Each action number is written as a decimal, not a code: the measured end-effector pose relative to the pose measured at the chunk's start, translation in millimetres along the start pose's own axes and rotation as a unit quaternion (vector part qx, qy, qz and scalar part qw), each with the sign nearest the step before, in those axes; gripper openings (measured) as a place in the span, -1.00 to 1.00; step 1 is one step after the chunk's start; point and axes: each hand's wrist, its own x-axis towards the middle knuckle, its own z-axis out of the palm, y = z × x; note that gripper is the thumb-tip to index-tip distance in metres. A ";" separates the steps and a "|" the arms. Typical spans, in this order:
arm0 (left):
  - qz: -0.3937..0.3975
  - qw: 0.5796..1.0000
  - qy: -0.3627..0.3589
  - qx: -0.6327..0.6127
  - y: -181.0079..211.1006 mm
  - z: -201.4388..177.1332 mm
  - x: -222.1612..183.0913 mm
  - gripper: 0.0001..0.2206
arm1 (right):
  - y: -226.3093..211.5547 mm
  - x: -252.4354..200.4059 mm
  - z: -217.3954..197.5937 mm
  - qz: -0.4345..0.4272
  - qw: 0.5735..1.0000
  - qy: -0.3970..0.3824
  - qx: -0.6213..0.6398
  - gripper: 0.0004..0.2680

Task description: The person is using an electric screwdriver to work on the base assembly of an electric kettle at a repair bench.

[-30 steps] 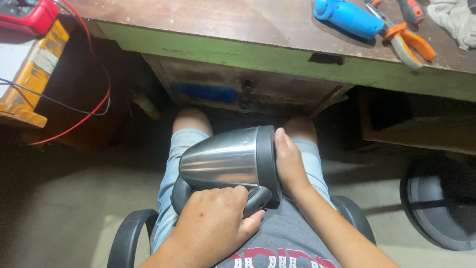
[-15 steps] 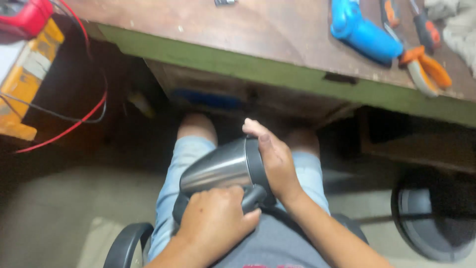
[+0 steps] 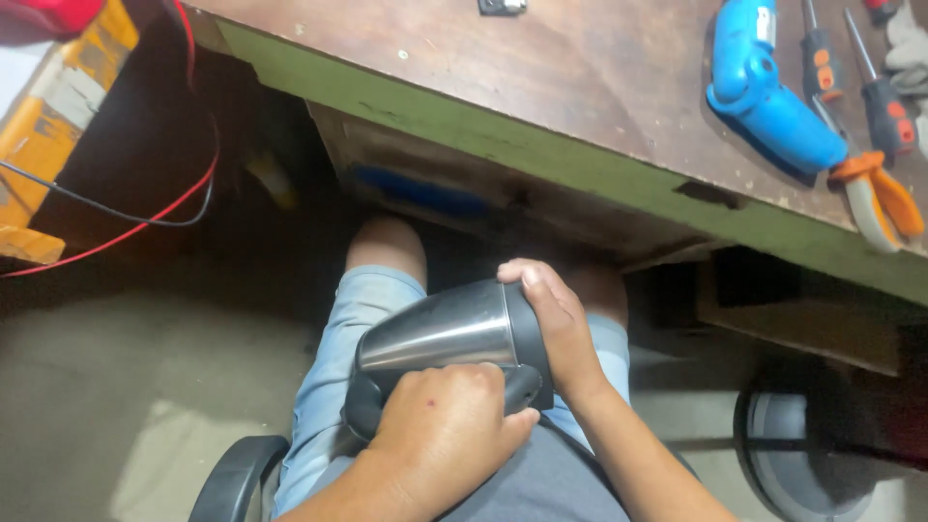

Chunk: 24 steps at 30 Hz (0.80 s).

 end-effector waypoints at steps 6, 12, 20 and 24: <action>0.069 0.993 0.097 0.014 -3.4 16.6 17.7 -0.61 | -11.4 6.6 -2.5 0.094 0.995 0.018 0.012 -0.71; 0.117 0.977 0.174 0.048 -10.9 29.5 25.2 -0.60 | -10.3 13.0 -3.6 0.113 0.993 0.026 -0.018 -0.70; 0.149 0.946 0.281 0.057 -27.4 21.3 23.8 -0.54 | -31.0 14.8 3.7 0.189 0.980 0.048 -0.032 -0.69; 0.176 0.920 0.346 0.054 -36.5 17.2 27.1 -0.48 | -30.4 19.2 3.9 0.194 0.979 0.048 -0.047 -0.68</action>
